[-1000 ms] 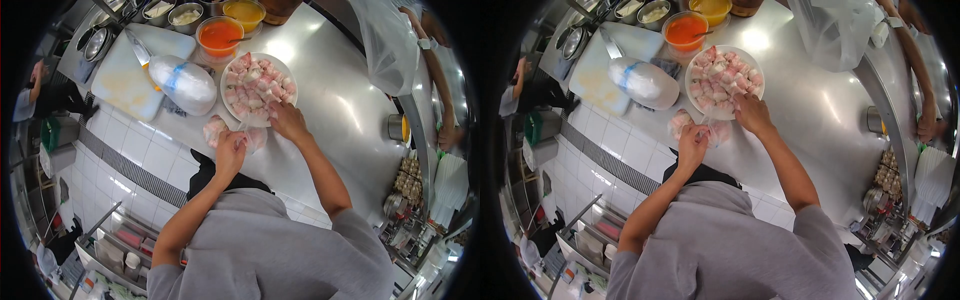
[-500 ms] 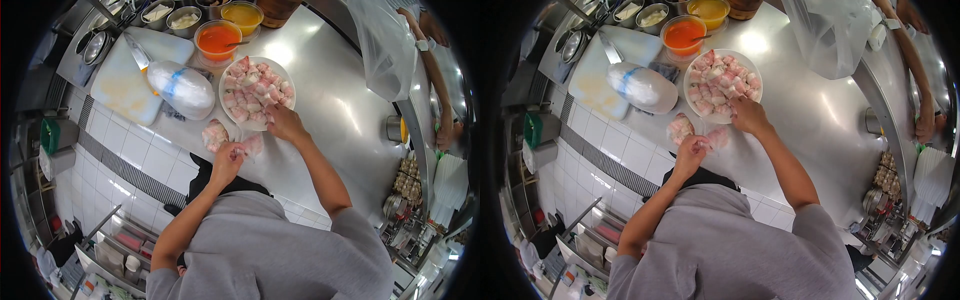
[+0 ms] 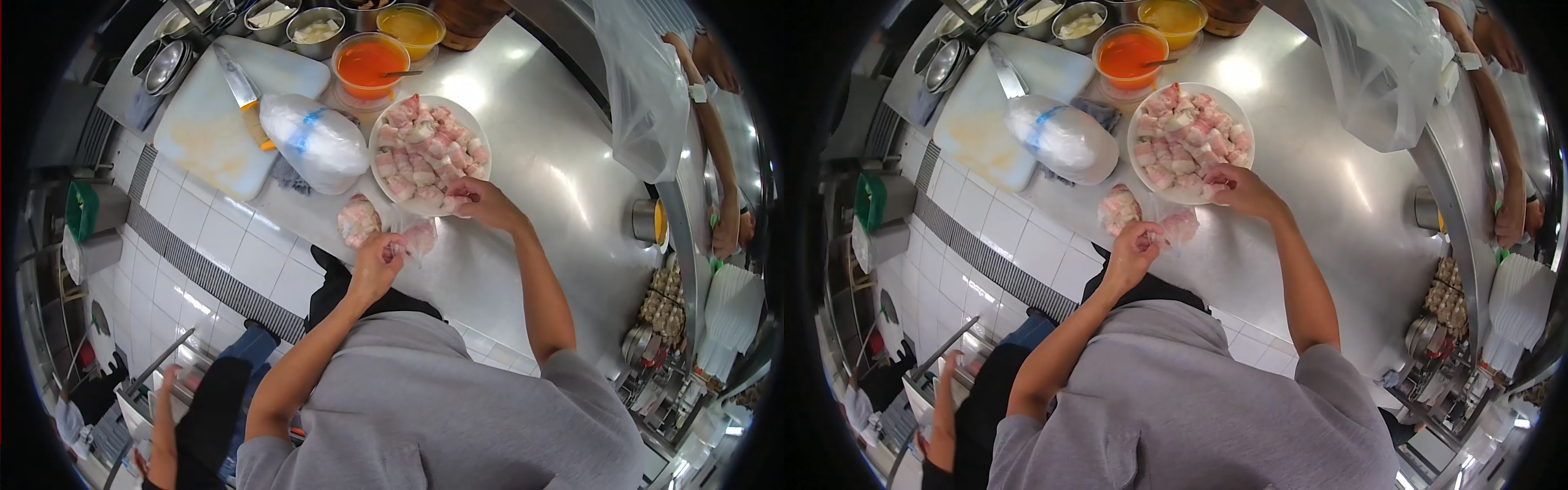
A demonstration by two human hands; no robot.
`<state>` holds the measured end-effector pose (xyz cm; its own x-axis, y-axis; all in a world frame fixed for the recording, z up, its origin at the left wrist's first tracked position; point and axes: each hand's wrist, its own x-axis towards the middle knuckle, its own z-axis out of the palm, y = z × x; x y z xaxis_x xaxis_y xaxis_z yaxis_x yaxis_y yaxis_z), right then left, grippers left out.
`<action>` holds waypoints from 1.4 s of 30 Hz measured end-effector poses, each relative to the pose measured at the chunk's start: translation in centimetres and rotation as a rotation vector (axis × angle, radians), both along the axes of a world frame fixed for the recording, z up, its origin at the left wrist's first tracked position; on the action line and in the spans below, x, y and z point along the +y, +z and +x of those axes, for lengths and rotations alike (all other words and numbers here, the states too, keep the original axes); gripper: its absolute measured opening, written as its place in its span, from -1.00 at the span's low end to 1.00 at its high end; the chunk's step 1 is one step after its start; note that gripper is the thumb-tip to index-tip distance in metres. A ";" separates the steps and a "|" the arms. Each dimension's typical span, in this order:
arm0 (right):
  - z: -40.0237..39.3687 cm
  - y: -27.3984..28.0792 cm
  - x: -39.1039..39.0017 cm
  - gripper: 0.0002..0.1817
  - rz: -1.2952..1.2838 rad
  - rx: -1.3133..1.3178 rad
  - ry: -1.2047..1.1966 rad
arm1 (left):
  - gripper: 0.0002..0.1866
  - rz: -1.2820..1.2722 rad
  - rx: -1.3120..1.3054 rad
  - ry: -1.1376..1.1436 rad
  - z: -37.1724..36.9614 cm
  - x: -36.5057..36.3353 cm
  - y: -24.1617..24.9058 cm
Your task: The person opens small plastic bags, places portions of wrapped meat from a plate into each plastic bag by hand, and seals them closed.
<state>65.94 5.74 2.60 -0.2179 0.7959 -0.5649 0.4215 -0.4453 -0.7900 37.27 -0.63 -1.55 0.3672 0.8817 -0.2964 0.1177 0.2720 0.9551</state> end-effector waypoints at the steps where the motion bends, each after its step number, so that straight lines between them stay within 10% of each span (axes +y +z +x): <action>1: -0.2 0.0 0.0 -0.58 0.002 0.002 0.005 | -0.73 0.002 0.002 0.005 0.0 0.0 -0.3; 7: -5.7 -0.8 -1.5 -0.60 0.403 -0.096 -0.299 | -0.71 -0.018 0.014 -0.078 -0.1 0.0 -0.8; 11: -7.4 -4.6 -2.0 -0.70 0.635 -0.667 -0.021 | -0.74 0.129 0.040 -0.089 0.0 -0.4 -1.4; 16: -7.7 -3.2 -0.4 -0.71 1.042 -0.718 0.330 | -0.74 0.372 0.094 0.050 0.7 -1.3 -4.0; 30: -11.2 -2.8 3.1 -0.45 0.564 -0.532 0.337 | -0.80 0.293 0.051 0.070 1.2 -2.1 -3.0; 37: -11.4 -4.3 3.2 -0.52 0.756 -0.509 0.270 | -0.81 0.332 0.058 0.078 1.2 -1.7 -3.1; 42: -10.0 -3.9 4.5 -0.58 0.145 -0.131 0.061 | -0.80 0.351 0.078 0.091 1.9 -1.7 -3.7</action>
<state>55.96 10.26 -1.29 -0.2007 0.8585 -0.4719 0.5477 -0.3011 -0.7806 39.15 -2.30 -5.27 0.2706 0.9627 0.0056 0.1847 -0.0576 0.9811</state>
